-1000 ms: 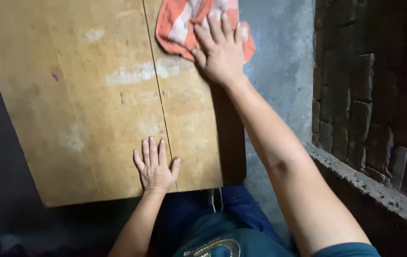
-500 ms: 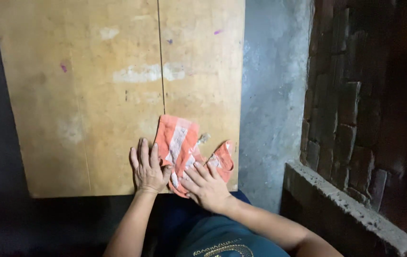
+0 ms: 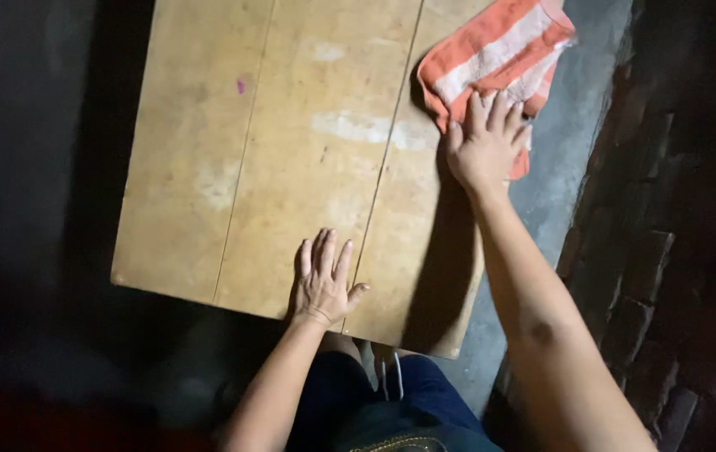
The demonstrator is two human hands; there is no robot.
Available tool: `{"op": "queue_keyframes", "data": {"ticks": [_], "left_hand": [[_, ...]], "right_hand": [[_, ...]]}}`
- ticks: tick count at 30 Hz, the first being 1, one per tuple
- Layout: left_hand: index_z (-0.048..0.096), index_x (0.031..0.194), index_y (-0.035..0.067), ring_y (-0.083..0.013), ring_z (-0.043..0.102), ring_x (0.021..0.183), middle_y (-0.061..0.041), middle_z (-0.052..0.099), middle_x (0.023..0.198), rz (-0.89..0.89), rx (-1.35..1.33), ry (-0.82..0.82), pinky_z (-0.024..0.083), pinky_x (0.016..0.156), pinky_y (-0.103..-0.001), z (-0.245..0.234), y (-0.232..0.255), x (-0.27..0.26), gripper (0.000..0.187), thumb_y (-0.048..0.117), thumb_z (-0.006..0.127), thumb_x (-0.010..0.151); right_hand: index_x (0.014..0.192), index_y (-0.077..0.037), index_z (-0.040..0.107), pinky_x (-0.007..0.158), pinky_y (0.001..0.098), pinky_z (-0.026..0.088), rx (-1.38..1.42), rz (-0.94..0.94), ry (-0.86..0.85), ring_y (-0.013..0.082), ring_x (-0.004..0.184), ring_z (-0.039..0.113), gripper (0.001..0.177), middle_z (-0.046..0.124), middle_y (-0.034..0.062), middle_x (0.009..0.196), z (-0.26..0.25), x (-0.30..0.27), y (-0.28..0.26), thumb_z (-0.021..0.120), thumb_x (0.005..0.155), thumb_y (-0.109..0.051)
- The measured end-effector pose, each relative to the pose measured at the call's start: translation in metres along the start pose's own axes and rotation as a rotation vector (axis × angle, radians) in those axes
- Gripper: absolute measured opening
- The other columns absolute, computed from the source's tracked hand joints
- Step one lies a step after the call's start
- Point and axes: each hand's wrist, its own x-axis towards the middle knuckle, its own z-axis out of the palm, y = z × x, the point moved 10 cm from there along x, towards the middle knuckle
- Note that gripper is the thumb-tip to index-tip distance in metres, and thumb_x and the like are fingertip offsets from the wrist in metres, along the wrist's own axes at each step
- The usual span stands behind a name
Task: Cleaning a wooden table and a metal round table using a damp rag.
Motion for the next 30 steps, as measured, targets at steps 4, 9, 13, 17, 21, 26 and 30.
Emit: {"op": "queue_keyframes", "data": {"ticks": [4, 9, 13, 17, 21, 26, 30], "left_hand": [[0.045, 0.152, 0.002, -0.0456, 0.025, 0.151, -0.031, 0.03, 0.16, 0.018, -0.059, 0.061, 0.012, 0.122, -0.064, 0.0, -0.002, -0.006, 0.088, 0.065, 0.054, 0.091], [0.046, 0.153, 0.01, -0.0459, 0.029, 0.154, -0.029, 0.032, 0.163, 0.033, -0.147, 0.278, 0.01, 0.124, -0.072, 0.0, -0.01, -0.031, 0.076, 0.066, 0.046, 0.101], [0.045, 0.151, 0.01, -0.0442, 0.03, 0.153, -0.024, 0.034, 0.162, 0.042, -0.203, 0.497, 0.008, 0.119, -0.076, -0.034, -0.027, -0.057, 0.075, 0.067, 0.045, 0.101], [0.046, 0.151, 0.008, -0.0462, 0.025, 0.156, -0.025, 0.031, 0.164, -0.327, -0.101, 0.559, 0.005, 0.121, -0.075, -0.059, -0.108, -0.093, 0.067, 0.052, 0.052, 0.1], [0.036, 0.161, 0.004, -0.0489, 0.015, 0.16, -0.032, 0.018, 0.169, -0.647, -0.039, 0.528, 0.003, 0.125, -0.073, -0.089, -0.192, -0.121, 0.076, 0.044, 0.059, 0.1], [0.029, 0.164, 0.002, -0.0487, 0.008, 0.159, -0.034, 0.013, 0.17, -0.77, -0.025, 0.381, -0.001, 0.123, -0.071, -0.074, -0.228, -0.122, 0.088, 0.045, 0.064, 0.097], [0.029, 0.164, 0.002, -0.0494, 0.006, 0.158, -0.031, 0.016, 0.17, -0.758, 0.02, 0.334, -0.002, 0.121, -0.071, -0.081, -0.223, -0.114, 0.092, 0.052, 0.067, 0.096]], "right_hand": [[0.14, -0.002, 0.058, 0.116, 0.0696, 0.023, 0.007, -0.143, -0.03, 0.0559, 0.136, 0.039, 0.061, 0.051, 0.0315, 0.146, 0.013, -0.005, -0.102, 0.071, 0.092, -0.036], [0.14, -0.004, 0.057, 0.117, 0.0637, 0.034, 0.275, -0.647, -0.212, 0.0451, 0.135, 0.051, 0.065, 0.058, 0.0264, 0.137, 0.029, -0.116, -0.288, 0.074, 0.081, -0.026], [0.142, -0.014, 0.059, 0.111, 0.066, 0.032, 0.27, -0.818, -0.248, 0.0442, 0.134, 0.05, 0.069, 0.057, 0.0198, 0.143, 0.008, -0.147, -0.301, 0.075, 0.078, -0.034], [0.145, -0.011, 0.057, 0.119, 0.0642, 0.031, 0.219, -0.463, -0.277, 0.0423, 0.144, 0.046, 0.067, 0.049, 0.0203, 0.155, 0.003, -0.103, -0.206, 0.073, 0.087, -0.042], [0.153, -0.005, 0.05, 0.116, 0.0647, 0.026, 0.105, -0.038, -0.174, 0.0514, 0.148, 0.036, 0.065, 0.038, 0.0305, 0.161, -0.007, -0.09, -0.077, 0.062, 0.101, -0.042], [0.152, -0.002, 0.049, 0.121, 0.0669, 0.02, -0.022, 0.013, -0.271, 0.0567, 0.148, 0.028, 0.062, 0.038, 0.0354, 0.158, -0.036, -0.182, -0.089, 0.056, 0.103, -0.039], [0.148, -0.002, 0.046, 0.126, 0.0639, 0.023, 0.15, -0.262, -0.246, 0.054, 0.15, 0.033, 0.066, 0.043, 0.0324, 0.155, -0.029, -0.272, -0.162, 0.066, 0.097, -0.038]]}}
